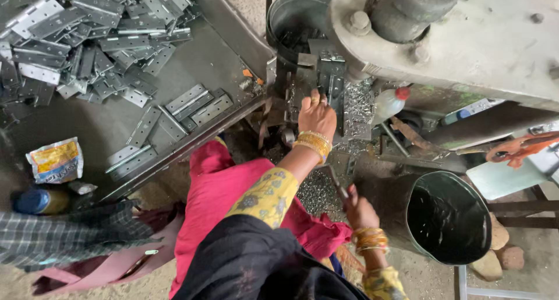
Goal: The person repeatedly picks up small metal brackets from a bin, places them into a grinding machine, and uses a metal rod to press them against the grinding wheel. The person then removes the processed parts and places them back into the bin.
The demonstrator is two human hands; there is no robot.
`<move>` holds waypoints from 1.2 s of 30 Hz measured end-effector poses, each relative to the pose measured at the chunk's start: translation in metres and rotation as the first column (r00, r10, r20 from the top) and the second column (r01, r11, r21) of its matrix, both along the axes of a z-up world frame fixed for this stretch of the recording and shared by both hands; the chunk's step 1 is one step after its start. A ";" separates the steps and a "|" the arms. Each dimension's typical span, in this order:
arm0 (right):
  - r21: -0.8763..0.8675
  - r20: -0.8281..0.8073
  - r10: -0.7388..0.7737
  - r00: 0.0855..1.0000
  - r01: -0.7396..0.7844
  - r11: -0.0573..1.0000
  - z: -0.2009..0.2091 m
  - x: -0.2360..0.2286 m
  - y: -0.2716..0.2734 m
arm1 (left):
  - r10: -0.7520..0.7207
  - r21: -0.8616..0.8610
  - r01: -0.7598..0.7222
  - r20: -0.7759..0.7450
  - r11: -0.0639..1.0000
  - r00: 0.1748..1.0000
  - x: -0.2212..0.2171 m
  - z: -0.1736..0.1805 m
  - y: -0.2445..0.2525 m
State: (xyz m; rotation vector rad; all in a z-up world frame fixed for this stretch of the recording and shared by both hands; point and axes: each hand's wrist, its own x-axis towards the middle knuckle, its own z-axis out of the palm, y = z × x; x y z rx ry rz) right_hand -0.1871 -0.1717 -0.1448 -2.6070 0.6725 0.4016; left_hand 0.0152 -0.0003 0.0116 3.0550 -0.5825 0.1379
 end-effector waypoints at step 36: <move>0.060 0.821 -0.006 0.571 -0.076 0.995 0.134 0.010 0.020 | -0.212 -0.071 0.224 0.148 0.972 0.966 -0.038 -0.031 0.046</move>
